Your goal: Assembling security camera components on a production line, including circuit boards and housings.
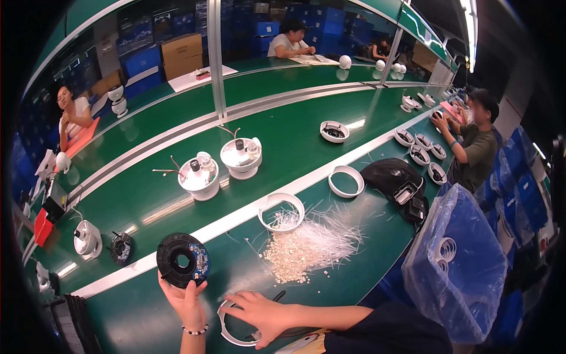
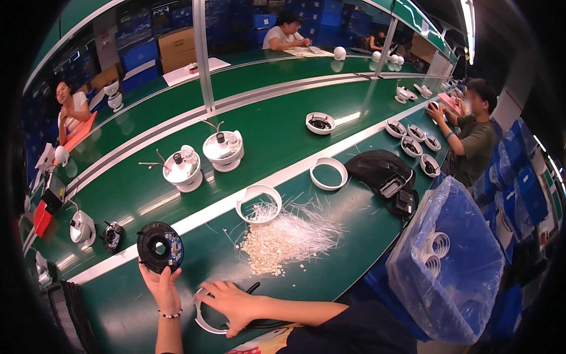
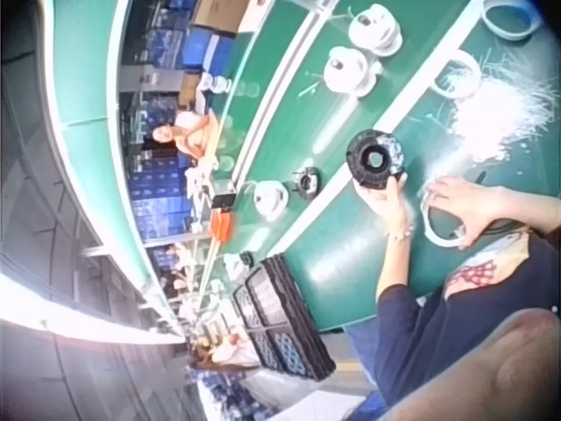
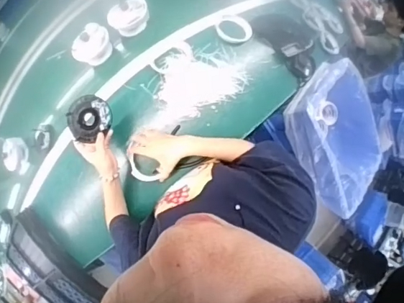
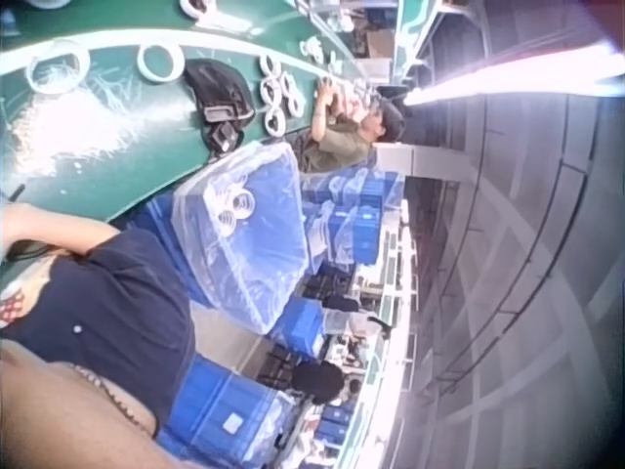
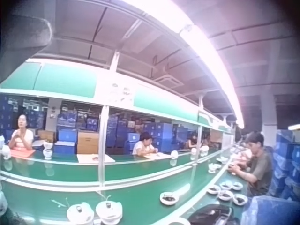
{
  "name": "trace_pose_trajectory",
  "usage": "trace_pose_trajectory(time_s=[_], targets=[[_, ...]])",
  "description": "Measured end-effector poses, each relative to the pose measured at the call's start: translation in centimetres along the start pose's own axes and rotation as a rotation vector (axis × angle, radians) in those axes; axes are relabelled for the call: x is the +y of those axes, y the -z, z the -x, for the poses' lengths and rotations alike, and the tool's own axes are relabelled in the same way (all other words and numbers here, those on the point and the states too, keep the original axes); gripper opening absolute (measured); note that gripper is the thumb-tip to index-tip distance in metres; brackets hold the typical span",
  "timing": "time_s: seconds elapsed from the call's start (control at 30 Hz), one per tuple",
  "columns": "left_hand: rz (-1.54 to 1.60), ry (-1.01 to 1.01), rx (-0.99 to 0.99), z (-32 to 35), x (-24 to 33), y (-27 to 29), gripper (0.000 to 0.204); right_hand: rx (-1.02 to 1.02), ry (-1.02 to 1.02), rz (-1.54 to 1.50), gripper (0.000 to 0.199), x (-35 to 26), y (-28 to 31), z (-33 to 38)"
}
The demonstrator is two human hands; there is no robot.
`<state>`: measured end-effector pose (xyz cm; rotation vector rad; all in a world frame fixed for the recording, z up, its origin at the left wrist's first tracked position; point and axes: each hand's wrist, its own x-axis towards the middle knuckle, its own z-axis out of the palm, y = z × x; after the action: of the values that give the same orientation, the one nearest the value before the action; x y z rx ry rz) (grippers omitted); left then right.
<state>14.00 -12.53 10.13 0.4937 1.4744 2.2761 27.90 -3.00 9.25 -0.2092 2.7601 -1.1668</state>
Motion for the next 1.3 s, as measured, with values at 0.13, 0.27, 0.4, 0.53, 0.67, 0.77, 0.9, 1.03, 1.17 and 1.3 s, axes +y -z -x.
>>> trace_pose_trajectory(time_s=[0.13,0.27,0.4,0.53,0.67,0.77,0.9,1.03,1.17,1.3], targets=[[-0.037,-0.148,0.1,0.2,-0.9,0.3,0.073,0.762,0.137,-0.367,0.103,0.7,3.3,0.6],[-0.2,-0.237,-0.129,2.2,-4.0,-0.7,0.077,0.952,0.057,-0.537,0.103,2.2,2.8,-0.9],[-0.184,0.037,-0.239,4.1,-4.4,-0.9,0.081,0.956,0.005,-0.23,0.106,1.0,1.9,-1.0],[0.298,0.422,-0.597,2.7,-1.7,-1.0,0.081,0.904,-0.027,-0.183,0.108,1.2,1.8,-0.8],[0.609,0.737,-0.363,1.0,-2.4,0.7,0.069,0.646,-0.025,-0.058,0.115,0.9,1.4,-1.6],[0.571,0.763,-0.251,0.5,-2.6,-0.2,0.054,0.625,-0.043,-0.006,0.116,1.7,1.2,-1.9],[0.712,0.753,-0.307,-0.3,-2.4,0.7,0.053,0.701,0.081,-0.011,0.117,1.0,3.0,-1.8],[0.618,0.615,-0.185,0.2,-3.9,0.9,0.055,0.72,0.059,0.024,0.118,0.7,1.8,-2.2],[0.694,0.599,-0.275,1.2,-3.9,0.2,0.059,0.759,0.003,0.163,0.117,1.0,0.5,-2.5],[0.706,0.645,-0.32,0.9,-3.2,0.1,0.068,0.75,-0.025,0.157,0.115,0.9,1.8,-2.8]])
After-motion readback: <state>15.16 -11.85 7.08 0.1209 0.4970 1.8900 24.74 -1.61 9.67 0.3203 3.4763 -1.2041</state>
